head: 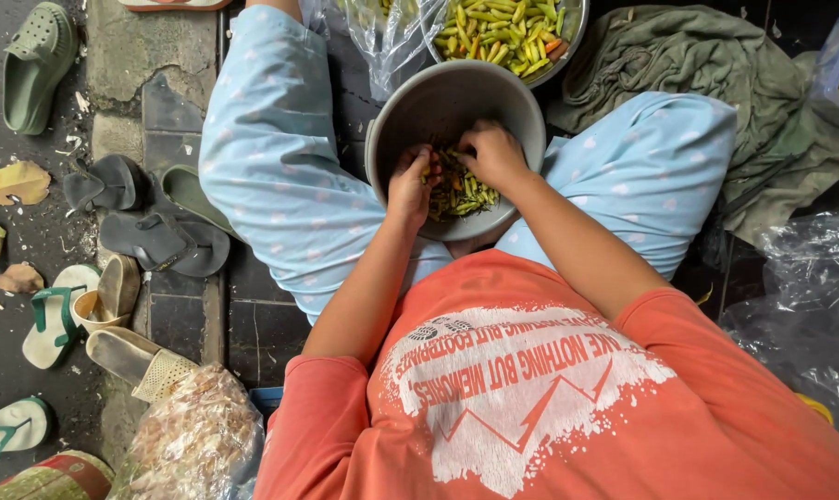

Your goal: Removing stems from green chilies by hand and collecting them in a bowl.

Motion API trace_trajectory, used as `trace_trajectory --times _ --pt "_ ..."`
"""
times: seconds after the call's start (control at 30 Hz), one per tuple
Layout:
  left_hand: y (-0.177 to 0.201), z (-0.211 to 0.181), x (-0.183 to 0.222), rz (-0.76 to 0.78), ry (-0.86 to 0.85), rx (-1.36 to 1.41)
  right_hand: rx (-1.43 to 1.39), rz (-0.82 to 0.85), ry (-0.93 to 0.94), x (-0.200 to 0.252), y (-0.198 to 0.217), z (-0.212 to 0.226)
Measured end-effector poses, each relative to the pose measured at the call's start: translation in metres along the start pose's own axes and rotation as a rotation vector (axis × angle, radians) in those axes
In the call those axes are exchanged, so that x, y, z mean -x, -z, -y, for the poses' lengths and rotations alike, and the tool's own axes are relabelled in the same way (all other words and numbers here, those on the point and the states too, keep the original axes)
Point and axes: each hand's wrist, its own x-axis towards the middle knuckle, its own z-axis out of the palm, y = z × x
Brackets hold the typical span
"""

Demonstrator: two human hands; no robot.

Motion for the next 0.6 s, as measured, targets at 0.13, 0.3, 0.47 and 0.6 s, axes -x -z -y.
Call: trace_trajectory --times 0.13,0.3,0.47,0.6 --pt "0.005 0.010 -0.006 -0.003 -0.015 -0.089 -0.564 -0.122 0.053 -0.007 -0.016 -0.010" --pt "-0.017 -0.007 0.019 0.121 0.036 -0.109 -1.172 0.025 0.079 0.004 -0.015 0.002" --pt "0.003 0.013 -0.001 0.076 -0.086 -0.141 -1.045 -0.170 0.107 0.013 0.008 0.024" --pt "0.003 0.015 -0.003 0.059 -0.146 -0.215 -1.078 -0.193 -0.003 0.008 -0.017 0.007"
